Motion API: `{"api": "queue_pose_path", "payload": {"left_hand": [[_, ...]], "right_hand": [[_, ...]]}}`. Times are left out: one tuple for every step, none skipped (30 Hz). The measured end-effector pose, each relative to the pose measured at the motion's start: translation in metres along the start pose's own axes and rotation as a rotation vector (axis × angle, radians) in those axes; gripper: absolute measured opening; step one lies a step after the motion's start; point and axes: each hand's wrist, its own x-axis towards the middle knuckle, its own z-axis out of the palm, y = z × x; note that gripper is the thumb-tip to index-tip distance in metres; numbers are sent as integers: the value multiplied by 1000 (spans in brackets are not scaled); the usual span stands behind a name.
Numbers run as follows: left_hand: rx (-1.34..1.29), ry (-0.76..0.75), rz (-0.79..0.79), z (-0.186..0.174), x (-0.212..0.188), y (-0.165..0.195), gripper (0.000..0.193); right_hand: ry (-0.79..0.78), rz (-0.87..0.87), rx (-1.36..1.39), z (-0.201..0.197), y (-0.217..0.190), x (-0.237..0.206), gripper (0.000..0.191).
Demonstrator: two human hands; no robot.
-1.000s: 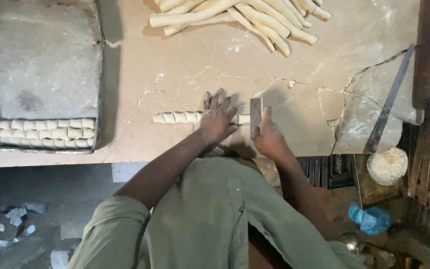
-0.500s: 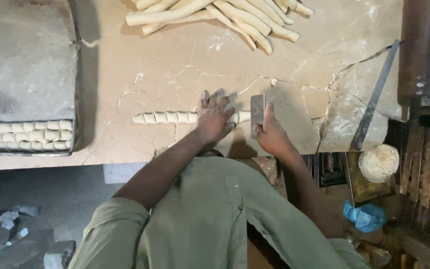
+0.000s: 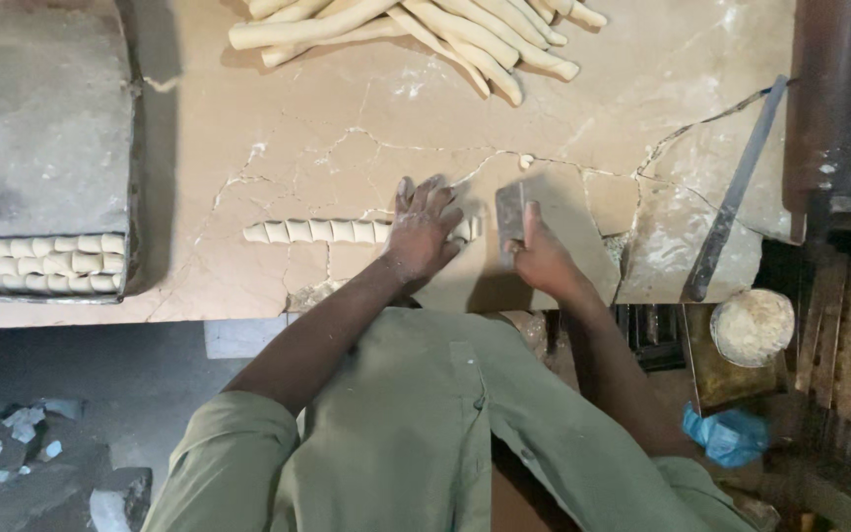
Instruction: The person rolls dough pieces on a floured workbench into long ropes by hand, cuts the ropes into small segments with a dough scraper, and arranges the cut pieces in rows on a metal tray. They repeat this cycle, occasionally gathering finished ropes and dusting the tray with flour.
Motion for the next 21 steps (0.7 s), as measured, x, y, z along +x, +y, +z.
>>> {"api": "queue_pose_path", "payload": {"left_hand": [[-3,33,7,3,1,3,53],[-8,64,15,5,3,7,55],[45,54,32,9,6,11,48],[102,45,50,12,12,16,41],[157,36,66,15,17,20,34],[143,36,74,18,23,23,34],[129,36,83,20,30,26,34],[111,33,91,21,36,29,33],[30,30,38,22,42,30,31],[-46,31,-16,20,50,28,30],[-122,30,-71,19,57,26,28],[-152,60,-92,17,62,24,29],[-180,91,-111,13,67,18,30],[-208,124,-128,11,73,13,31],[-226,145,-129,9,78,8,32],[-249,162,-134,8,81,4,33],[-276,177,-139,8,84,2,34],[-296,179,-119,9,89,0,32],[-317,182,-101,10,93,-1,30],[-339,182,-87,11,97,-2,29],[-310,181,-80,12,103,-3,30]], "right_hand": [[38,-20,63,-11,7,-4,58],[17,113,-141,-18,12,-7,49],[-5,248,-342,-25,17,-10,43],[-25,380,-541,-29,18,-9,42],[81,357,-507,-31,18,-5,39],[186,334,-473,-32,16,3,36],[292,313,-440,-32,13,13,34],[371,186,-394,-31,11,24,30],[447,55,-347,-29,8,38,26],[522,-150,-413,-29,5,53,26],[590,-356,-474,-31,2,65,30],[533,-347,-412,-33,0,73,25],[477,-340,-349,-36,-2,82,21],[423,-333,-288,-38,-2,87,18],[402,-329,-204,-38,-1,91,17],[375,-319,-120,-39,-2,91,17],[345,-307,-39,-38,-2,91,18],[268,-257,90,-36,-3,91,18],[187,-207,218,-34,-4,90,18],[102,-152,346,-31,-5,91,18],[94,-44,498,-29,-5,92,19]]}}
